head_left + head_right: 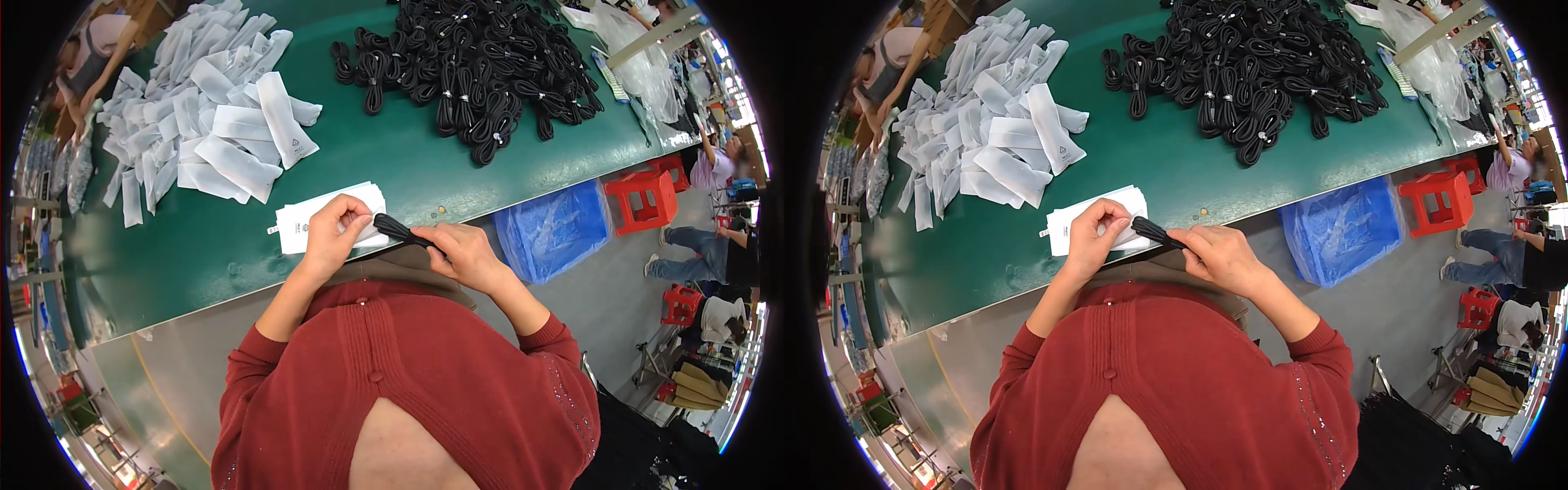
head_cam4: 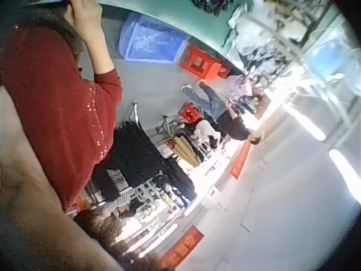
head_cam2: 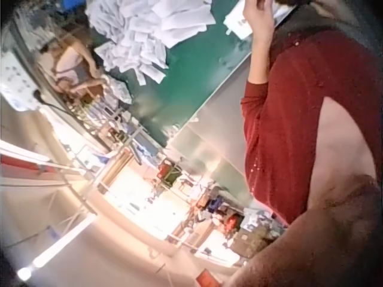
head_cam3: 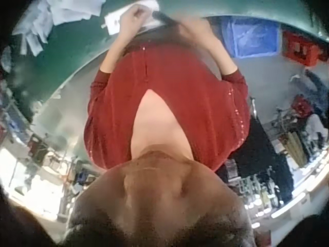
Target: The person repeatedly picks up black cables from a large pile on a green table, places each one into a small white paper sleeve, and sets the packaged unit aside. The task involves continuous manual handling of cables and sleeves in a repetitive assembly line manner.
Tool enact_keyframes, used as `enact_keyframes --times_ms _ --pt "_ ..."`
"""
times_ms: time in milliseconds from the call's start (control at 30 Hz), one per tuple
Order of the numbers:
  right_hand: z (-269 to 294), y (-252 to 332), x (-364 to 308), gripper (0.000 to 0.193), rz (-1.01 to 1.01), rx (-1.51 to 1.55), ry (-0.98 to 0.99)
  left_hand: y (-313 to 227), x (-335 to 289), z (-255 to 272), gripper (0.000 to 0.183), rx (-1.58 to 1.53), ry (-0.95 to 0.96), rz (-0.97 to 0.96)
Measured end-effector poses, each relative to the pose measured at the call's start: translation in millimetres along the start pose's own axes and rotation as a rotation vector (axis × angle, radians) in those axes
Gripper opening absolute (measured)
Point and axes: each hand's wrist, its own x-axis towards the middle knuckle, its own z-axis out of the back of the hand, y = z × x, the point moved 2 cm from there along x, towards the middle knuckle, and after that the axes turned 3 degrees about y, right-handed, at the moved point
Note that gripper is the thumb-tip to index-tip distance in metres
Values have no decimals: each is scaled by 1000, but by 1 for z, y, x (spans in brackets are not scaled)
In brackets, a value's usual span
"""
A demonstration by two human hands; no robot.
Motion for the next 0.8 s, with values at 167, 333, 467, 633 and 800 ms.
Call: enact_keyframes --times_ms 167,333,467,633,800 --pt "-16 -18 0 27 -352 561 132 -18 -2 1 9 140 125 -204" --pt "-17 -24 9 28 -880 1515 251 -36 -4 1 14 333 156 -355" --pt "-26 -4 21 24 -381 609 34 -40 0 4 14 369 83 -351" --pt "-21 16 52 33 -30 439 -137 -50 5 18 12 351 -43 -334" --pt "-7 15 84 39 44 268 -343 -54 18 54 8 -207 -120 -86"
